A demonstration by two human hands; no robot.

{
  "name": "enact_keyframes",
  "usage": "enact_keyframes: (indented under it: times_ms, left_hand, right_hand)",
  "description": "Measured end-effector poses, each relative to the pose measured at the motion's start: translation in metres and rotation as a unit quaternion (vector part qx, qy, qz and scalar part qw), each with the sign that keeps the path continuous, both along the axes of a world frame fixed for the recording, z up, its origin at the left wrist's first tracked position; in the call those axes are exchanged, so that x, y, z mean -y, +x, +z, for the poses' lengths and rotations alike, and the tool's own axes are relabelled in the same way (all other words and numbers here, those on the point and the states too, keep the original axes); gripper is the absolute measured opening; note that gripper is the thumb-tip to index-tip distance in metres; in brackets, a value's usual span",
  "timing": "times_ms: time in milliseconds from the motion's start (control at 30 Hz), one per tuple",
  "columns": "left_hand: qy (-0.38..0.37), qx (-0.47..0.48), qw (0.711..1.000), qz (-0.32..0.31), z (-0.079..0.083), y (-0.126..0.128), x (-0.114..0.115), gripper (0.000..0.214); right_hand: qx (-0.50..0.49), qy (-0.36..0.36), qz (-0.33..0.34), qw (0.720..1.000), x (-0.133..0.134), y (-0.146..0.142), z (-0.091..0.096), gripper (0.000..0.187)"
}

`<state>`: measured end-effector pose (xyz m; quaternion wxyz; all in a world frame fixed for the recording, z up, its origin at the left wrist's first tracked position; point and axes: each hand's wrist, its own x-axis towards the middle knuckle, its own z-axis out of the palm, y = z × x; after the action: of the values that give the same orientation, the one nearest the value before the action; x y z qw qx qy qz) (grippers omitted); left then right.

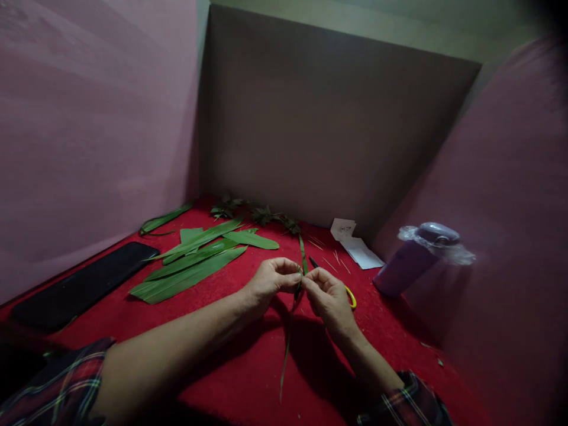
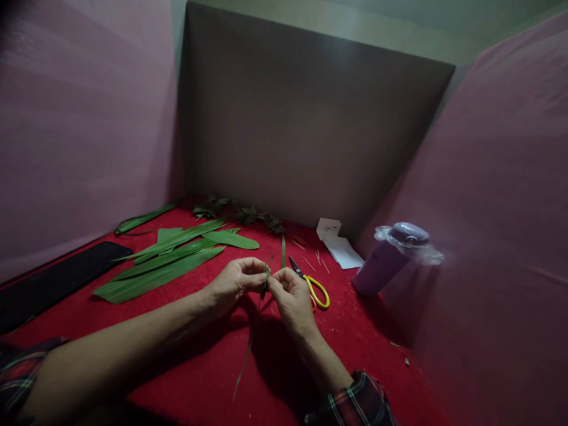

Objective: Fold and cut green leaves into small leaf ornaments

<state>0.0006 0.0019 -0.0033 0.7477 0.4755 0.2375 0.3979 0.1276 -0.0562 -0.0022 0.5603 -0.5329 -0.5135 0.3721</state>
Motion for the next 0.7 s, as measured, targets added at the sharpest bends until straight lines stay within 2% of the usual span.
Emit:
enact_keyframes:
  times_ms: [300, 700]
  left_hand:
    - [-0.014, -0.009, 1.0, -0.002, -0.0025, 0.0012, -0.0002, 0.036]
    - [0.002, -0.004, 0.999, 0.043, -0.0024, 0.0026, 0.0023, 0.031]
  right_hand:
    - [-0.025, 0.009, -0.006, 1.0, -0.0001, 0.0, -0.0034, 0.028]
    - [-0.03, -0.008, -0.006, 0.999, 0.0005, -0.0018, -0.0001, 0.028]
